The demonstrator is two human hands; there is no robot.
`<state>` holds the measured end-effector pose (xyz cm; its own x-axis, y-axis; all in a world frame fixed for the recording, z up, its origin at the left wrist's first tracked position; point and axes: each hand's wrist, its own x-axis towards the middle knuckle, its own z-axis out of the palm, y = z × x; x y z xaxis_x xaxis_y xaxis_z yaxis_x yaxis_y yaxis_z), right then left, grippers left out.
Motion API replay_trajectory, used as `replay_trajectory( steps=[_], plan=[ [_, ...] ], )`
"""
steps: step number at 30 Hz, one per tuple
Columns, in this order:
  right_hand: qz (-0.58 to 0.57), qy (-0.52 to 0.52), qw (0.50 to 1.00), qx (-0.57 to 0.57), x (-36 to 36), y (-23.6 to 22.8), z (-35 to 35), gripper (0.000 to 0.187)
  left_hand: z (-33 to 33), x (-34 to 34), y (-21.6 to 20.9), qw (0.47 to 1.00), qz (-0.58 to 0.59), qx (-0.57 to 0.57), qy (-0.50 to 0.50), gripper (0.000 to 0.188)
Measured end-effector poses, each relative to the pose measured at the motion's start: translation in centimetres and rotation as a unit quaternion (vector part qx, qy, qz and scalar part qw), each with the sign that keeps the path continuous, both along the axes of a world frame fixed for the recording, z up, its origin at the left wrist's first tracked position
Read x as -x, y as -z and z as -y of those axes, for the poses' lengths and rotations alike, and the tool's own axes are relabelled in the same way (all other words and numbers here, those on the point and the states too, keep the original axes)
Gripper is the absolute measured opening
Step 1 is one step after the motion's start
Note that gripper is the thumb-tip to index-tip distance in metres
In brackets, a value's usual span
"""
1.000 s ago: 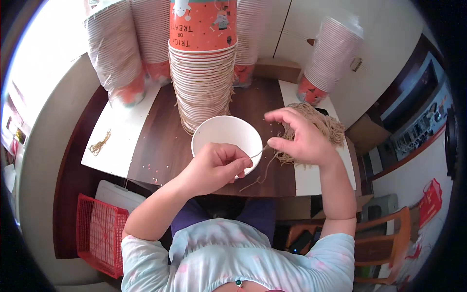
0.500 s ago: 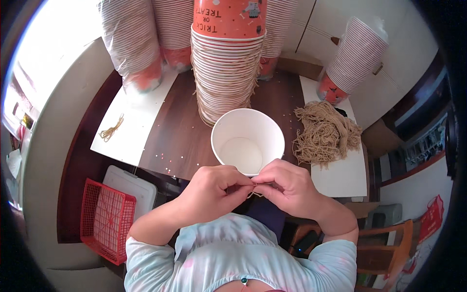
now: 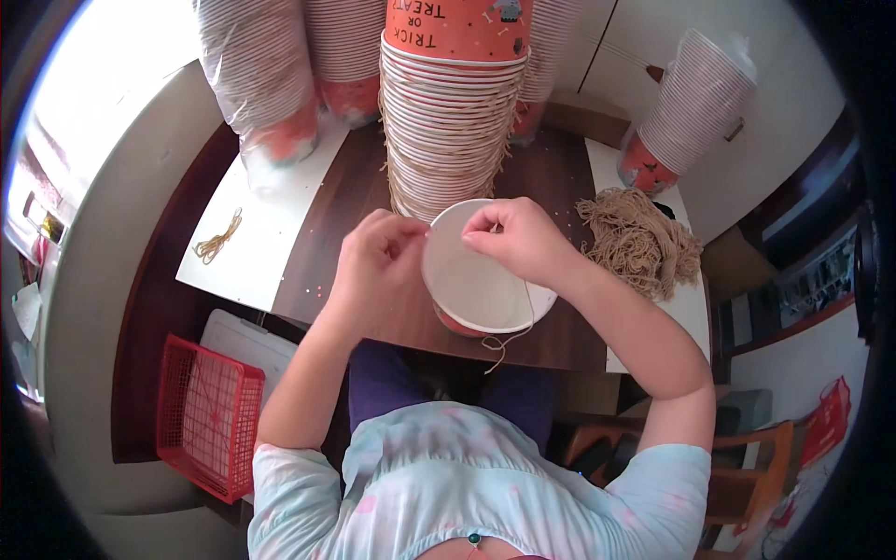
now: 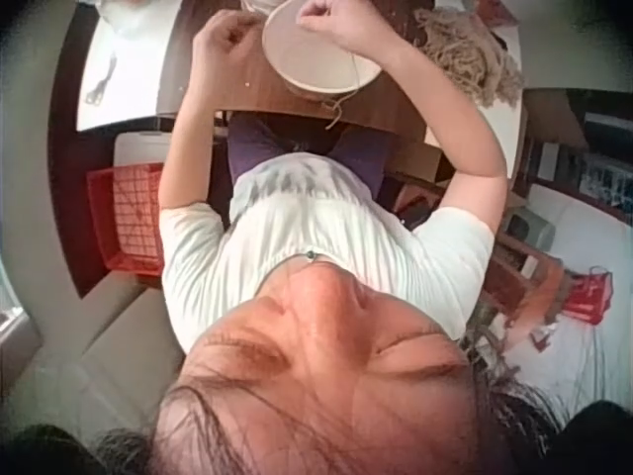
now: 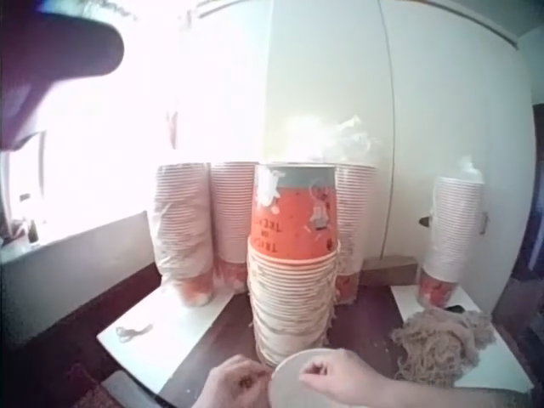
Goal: Tying strings to paper buckets and packing them into plastic bags.
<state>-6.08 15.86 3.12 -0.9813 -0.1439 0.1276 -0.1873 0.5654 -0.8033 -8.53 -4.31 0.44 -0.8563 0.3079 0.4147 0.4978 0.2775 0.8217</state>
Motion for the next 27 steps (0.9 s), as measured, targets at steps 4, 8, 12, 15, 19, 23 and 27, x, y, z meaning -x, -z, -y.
replay_trajectory(
  steps=[4, 8, 12, 15, 19, 23, 27],
  plan=[
    [0.117, 0.045, 0.991, 0.052, 2.1, 2.2, 0.7, 0.012, 0.1, 3.2, 3.7, 0.992, 0.119, -0.031, 0.024, 0.016],
    [0.120, 0.072, 0.989, 0.042, 2.3, 2.5, 1.3, 0.012, -0.2, 3.8, 3.7, 0.978, 0.184, -0.050, 0.084, 0.018],
    [0.097, 0.068, 0.993, 0.015, 2.7, 2.7, 1.2, 0.012, -0.2, 4.1, 3.4, 0.974, 0.189, -0.061, 0.108, 0.019],
    [0.121, 0.072, 0.990, 0.027, 2.9, 2.7, 1.3, 0.013, -0.2, 4.2, 2.9, 0.974, 0.191, -0.032, 0.114, 0.020],
    [0.100, 0.061, 0.993, 0.010, 3.0, 3.0, 1.5, 0.013, 0.0, 4.4, 3.0, 0.976, 0.176, -0.020, 0.127, 0.021],
    [0.100, 0.062, 0.993, -0.002, 3.2, 3.0, 1.6, 0.014, 0.0, 4.4, 2.9, 0.973, 0.177, -0.011, 0.147, 0.023],
    [0.101, 0.063, 0.993, 0.002, 3.2, 2.8, 2.1, 0.014, 0.1, 4.9, 3.3, 0.964, 0.192, -0.012, 0.185, 0.024]
  ],
)
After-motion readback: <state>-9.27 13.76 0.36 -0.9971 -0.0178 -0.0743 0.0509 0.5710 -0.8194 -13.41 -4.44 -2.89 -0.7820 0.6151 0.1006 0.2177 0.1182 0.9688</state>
